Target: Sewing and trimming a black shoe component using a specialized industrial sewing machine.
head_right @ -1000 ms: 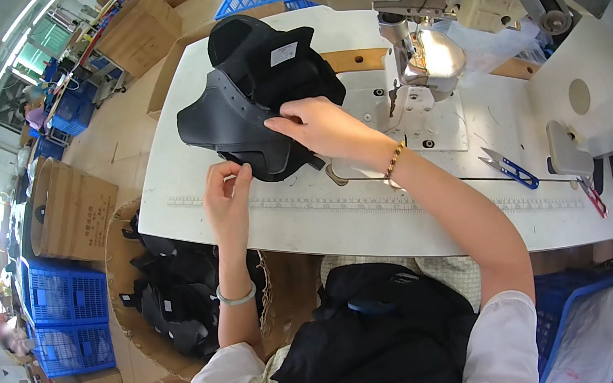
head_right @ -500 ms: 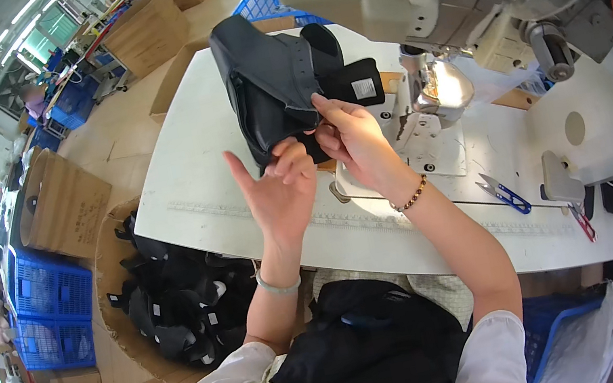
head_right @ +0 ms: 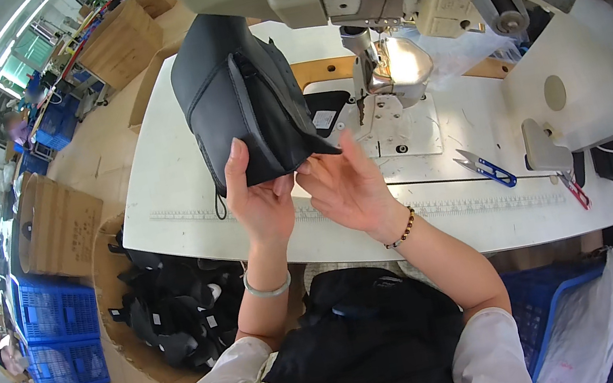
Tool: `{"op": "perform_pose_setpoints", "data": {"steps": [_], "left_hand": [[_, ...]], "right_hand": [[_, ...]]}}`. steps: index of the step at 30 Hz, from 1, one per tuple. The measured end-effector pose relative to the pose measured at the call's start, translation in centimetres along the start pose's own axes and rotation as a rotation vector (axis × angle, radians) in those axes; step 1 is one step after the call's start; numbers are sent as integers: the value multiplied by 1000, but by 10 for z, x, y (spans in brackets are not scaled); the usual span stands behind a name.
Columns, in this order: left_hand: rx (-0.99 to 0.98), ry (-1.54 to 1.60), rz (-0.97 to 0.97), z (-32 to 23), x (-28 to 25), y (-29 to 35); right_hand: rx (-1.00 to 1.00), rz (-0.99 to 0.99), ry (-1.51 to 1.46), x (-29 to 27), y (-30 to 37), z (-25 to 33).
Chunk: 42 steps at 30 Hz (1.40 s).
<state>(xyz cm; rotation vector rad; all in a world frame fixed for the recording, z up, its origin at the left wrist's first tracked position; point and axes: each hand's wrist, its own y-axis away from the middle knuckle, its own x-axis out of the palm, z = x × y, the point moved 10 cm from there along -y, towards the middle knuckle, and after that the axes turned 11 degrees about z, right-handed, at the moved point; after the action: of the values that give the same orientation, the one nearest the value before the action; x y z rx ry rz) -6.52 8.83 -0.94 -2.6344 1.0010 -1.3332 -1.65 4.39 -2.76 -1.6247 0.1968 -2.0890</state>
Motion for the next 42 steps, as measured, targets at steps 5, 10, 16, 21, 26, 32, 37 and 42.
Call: {"op": "perform_pose_setpoints", "data": {"steps": [5,10,16,21,26,32,37,42], "left_hand": [[-121,-289,-158,0,-4,3],[-109,-264,-145,-8,-5,0],[-5,-139,-33,-9,2,-13],[102,-611,-131,-19,-5,-40],[-103,-515,-106,17,2,-96],[193,-906,-53,27,8,-157],[-1,-260,119,81,41,-163],[-112,-360,212,88,44,-160]], "right_hand": [[33,-156,-95,-1,-2,15],[-47,-303,20,-10,-1,35],[-42,-225,110,-12,-7,45],[60,-526,182,-15,24,24],[-317,-706,999,13,103,123],[-684,-819,1339,15,111,227],[-234,-588,1612,-15,22,234],[-453,-564,1655,-11,13,243]]}}
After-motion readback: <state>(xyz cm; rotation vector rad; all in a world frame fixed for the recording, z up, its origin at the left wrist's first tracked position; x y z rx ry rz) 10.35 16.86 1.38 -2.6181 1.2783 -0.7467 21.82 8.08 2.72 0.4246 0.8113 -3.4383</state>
